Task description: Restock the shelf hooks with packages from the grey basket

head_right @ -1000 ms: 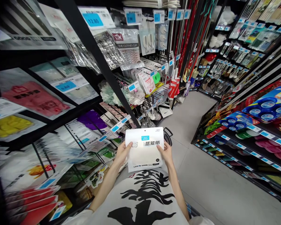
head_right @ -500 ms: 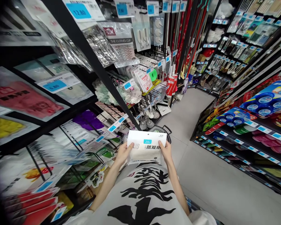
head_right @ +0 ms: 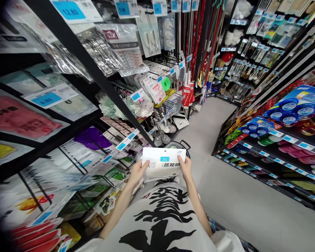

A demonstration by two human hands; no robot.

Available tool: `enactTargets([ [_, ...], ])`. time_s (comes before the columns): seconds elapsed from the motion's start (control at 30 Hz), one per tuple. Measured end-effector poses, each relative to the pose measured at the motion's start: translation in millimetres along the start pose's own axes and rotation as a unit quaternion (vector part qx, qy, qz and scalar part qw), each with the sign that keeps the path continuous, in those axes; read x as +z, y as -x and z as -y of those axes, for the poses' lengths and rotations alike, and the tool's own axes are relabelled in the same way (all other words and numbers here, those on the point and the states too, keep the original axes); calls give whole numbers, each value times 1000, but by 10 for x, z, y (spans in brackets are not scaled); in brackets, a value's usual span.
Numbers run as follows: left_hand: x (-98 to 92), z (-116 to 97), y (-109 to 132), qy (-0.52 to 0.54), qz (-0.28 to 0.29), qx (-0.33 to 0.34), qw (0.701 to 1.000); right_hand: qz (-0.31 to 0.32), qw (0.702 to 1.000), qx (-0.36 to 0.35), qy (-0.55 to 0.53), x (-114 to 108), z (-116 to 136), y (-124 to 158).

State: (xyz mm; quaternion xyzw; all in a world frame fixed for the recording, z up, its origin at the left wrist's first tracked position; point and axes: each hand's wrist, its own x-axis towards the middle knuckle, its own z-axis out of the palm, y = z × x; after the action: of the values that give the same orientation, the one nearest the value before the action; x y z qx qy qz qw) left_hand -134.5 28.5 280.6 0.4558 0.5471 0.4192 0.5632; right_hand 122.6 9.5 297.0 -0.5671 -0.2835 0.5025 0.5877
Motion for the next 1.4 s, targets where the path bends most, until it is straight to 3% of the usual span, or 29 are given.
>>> enactTargets([
  [0.27, 38, -13, -17, 6, 6, -5, 1000, 6, 1000, -7, -4, 5, 52, -6],
  [0.43, 74, -109, -15, 74, 6, -24, 997, 5, 1000, -17, 3, -2, 26, -34],
  [0.67, 139, -275, -140, 111, -72, -28, 991, 36, 999, -10, 22, 12, 13, -53],
  [0.9, 172, -242, -117, 111, -104, -12, 988, 41, 998, -23, 31, 0, 2, -86],
  [1.2, 140, -224, -30, 154, -115, -39, 981, 44, 999, 3, 30, 50, -15, -114],
  [1.4, 123, -212, 8, 136, -152, -47, 978, 35, 999, 2, 23, 61, -171, -177],
])
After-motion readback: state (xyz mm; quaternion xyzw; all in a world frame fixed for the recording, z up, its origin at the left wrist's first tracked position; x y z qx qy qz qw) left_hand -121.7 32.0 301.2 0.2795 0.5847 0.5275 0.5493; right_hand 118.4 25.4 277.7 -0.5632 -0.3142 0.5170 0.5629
